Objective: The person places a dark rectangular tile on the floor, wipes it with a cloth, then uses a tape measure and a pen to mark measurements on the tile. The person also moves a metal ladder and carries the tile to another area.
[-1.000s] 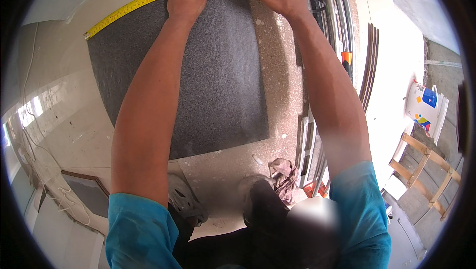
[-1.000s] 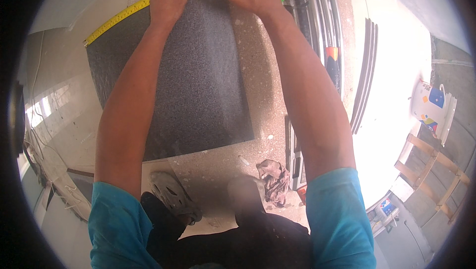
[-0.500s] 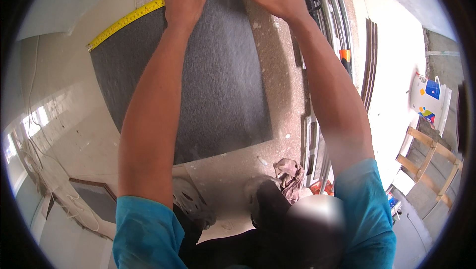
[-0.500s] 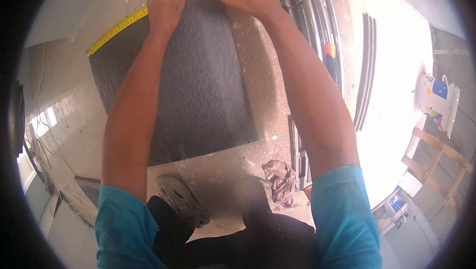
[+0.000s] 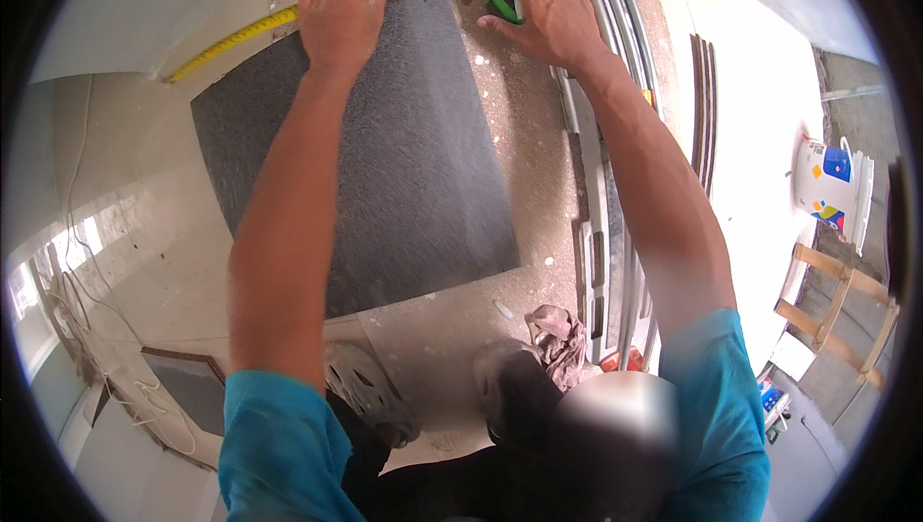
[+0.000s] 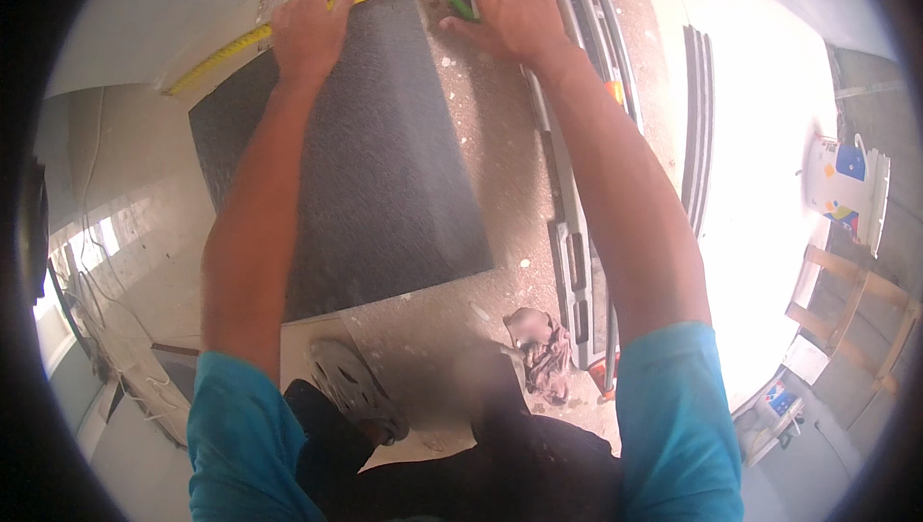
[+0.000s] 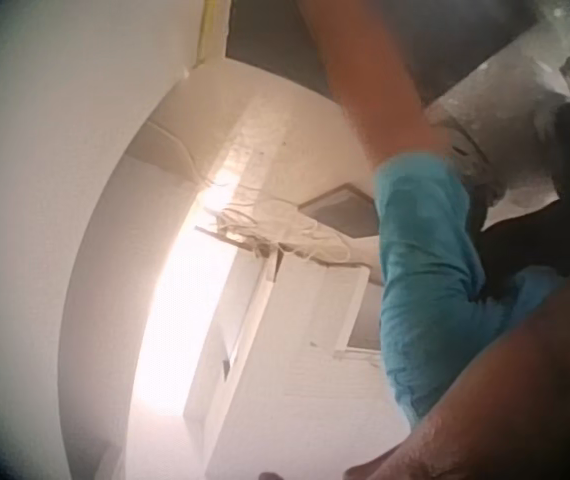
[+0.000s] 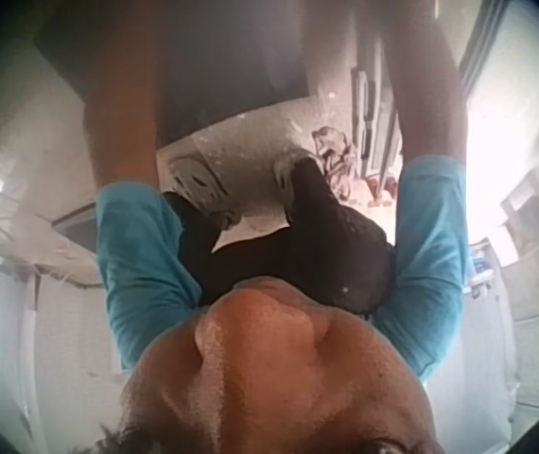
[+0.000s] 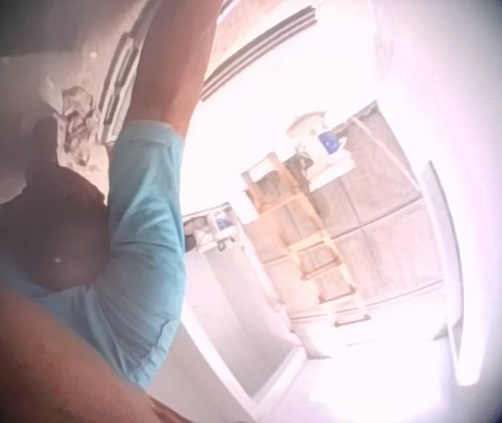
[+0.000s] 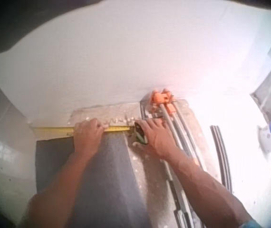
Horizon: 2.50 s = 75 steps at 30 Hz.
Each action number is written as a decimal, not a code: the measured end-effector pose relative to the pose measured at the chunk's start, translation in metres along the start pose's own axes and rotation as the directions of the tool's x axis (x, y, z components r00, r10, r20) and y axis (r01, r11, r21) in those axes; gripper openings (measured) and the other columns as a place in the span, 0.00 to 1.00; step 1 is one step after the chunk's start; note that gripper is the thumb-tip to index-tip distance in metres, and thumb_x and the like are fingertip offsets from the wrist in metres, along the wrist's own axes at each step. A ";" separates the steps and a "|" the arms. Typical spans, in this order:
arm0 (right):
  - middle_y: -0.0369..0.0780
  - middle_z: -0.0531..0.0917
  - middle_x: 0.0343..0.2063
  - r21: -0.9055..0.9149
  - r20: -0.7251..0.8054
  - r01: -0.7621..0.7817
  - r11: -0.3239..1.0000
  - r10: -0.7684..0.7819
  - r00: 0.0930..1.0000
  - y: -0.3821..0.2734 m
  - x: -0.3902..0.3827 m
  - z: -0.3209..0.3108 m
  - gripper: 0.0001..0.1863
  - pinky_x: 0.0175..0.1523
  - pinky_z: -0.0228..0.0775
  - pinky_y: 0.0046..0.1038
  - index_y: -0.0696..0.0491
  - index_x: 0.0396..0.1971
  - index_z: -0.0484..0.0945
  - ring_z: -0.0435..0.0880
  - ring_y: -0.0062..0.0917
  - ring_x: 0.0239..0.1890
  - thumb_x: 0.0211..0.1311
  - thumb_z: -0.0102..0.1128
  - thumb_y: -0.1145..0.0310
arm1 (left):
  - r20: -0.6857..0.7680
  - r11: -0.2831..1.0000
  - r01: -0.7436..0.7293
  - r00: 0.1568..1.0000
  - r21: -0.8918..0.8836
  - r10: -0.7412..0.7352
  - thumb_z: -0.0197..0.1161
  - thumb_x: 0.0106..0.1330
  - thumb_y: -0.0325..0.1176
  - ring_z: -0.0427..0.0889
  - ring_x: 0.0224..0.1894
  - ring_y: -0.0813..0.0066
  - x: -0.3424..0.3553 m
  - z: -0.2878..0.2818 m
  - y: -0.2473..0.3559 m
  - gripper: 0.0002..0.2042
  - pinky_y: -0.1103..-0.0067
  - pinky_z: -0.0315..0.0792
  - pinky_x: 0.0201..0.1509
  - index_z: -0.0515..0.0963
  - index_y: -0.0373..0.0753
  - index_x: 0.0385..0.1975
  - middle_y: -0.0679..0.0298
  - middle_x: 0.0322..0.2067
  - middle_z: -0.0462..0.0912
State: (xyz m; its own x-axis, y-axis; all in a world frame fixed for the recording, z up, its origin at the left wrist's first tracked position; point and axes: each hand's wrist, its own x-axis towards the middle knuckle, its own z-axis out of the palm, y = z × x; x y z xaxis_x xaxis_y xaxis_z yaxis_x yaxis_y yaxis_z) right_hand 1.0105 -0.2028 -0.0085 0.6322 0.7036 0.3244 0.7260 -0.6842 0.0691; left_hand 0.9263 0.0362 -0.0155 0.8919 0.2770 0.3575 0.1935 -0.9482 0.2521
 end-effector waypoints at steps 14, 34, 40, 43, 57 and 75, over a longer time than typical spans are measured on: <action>0.45 0.76 0.44 0.655 0.202 -0.095 0.750 -0.054 0.978 -0.117 -0.141 -0.176 0.36 0.50 0.62 0.41 0.50 0.59 0.66 0.75 0.38 0.46 0.50 0.70 0.56 | 0.538 0.923 -0.375 0.762 -0.086 0.360 0.62 0.66 0.38 0.79 0.45 0.61 -0.147 -0.231 0.041 0.17 0.68 0.70 0.49 0.75 0.41 0.52 0.58 0.41 0.81; 0.36 0.77 0.52 0.802 0.147 0.159 0.576 -0.448 0.882 -0.247 -0.328 -0.164 0.27 0.59 0.60 0.43 0.45 0.53 0.75 0.74 0.29 0.51 0.55 0.63 0.51 | 0.476 0.910 0.202 0.879 -0.361 -0.006 0.59 0.67 0.36 0.80 0.42 0.69 -0.282 -0.196 0.002 0.13 0.73 0.74 0.48 0.77 0.41 0.49 0.62 0.38 0.81; 0.41 0.80 0.43 0.809 0.353 -0.433 0.397 0.261 0.899 -0.160 -0.341 -0.198 0.24 0.51 0.67 0.33 0.52 0.53 0.72 0.78 0.29 0.47 0.57 0.66 0.65 | 0.437 0.805 -0.191 0.758 -0.561 0.484 0.60 0.65 0.35 0.75 0.49 0.64 -0.317 -0.141 0.126 0.10 0.69 0.70 0.55 0.78 0.42 0.44 0.62 0.42 0.77; 0.40 0.81 0.38 0.876 0.434 -0.482 -0.007 0.448 0.782 -0.153 -0.338 -0.206 0.19 0.42 0.69 0.26 0.56 0.52 0.72 0.78 0.23 0.40 0.62 0.63 0.69 | 0.459 0.799 -0.331 0.681 -0.501 0.570 0.61 0.64 0.34 0.75 0.49 0.65 -0.334 -0.117 0.129 0.12 0.69 0.70 0.55 0.78 0.42 0.46 0.63 0.41 0.76; 0.32 0.78 0.23 0.790 0.605 -0.522 -0.323 0.548 0.578 -0.146 -0.310 -0.212 0.10 0.31 0.63 0.18 0.58 0.30 0.77 0.73 0.12 0.26 0.69 0.57 0.67 | 0.665 0.587 0.437 0.705 -0.681 0.247 0.63 0.67 0.32 0.83 0.41 0.73 -0.304 -0.148 0.124 0.09 0.76 0.75 0.47 0.79 0.37 0.44 0.60 0.38 0.84; 0.38 0.84 0.33 0.509 0.807 -0.739 -0.442 -0.052 0.588 -0.192 -0.308 -0.139 0.12 0.39 0.75 0.25 0.56 0.39 0.83 0.81 0.22 0.33 0.62 0.66 0.64 | 0.346 0.891 -0.184 0.874 -0.416 0.342 0.68 0.60 0.35 0.82 0.39 0.61 -0.301 -0.166 0.034 0.12 0.70 0.76 0.46 0.80 0.37 0.41 0.61 0.36 0.82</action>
State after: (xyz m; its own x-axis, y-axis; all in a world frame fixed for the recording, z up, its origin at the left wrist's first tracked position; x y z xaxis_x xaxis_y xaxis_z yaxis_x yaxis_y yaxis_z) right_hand 0.6390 -0.3146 0.0091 0.5524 0.6038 -0.5747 -0.6498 -0.1199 -0.7506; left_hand 0.5970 -0.0538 0.0349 0.9868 -0.1360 0.0877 -0.1618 -0.8306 0.5328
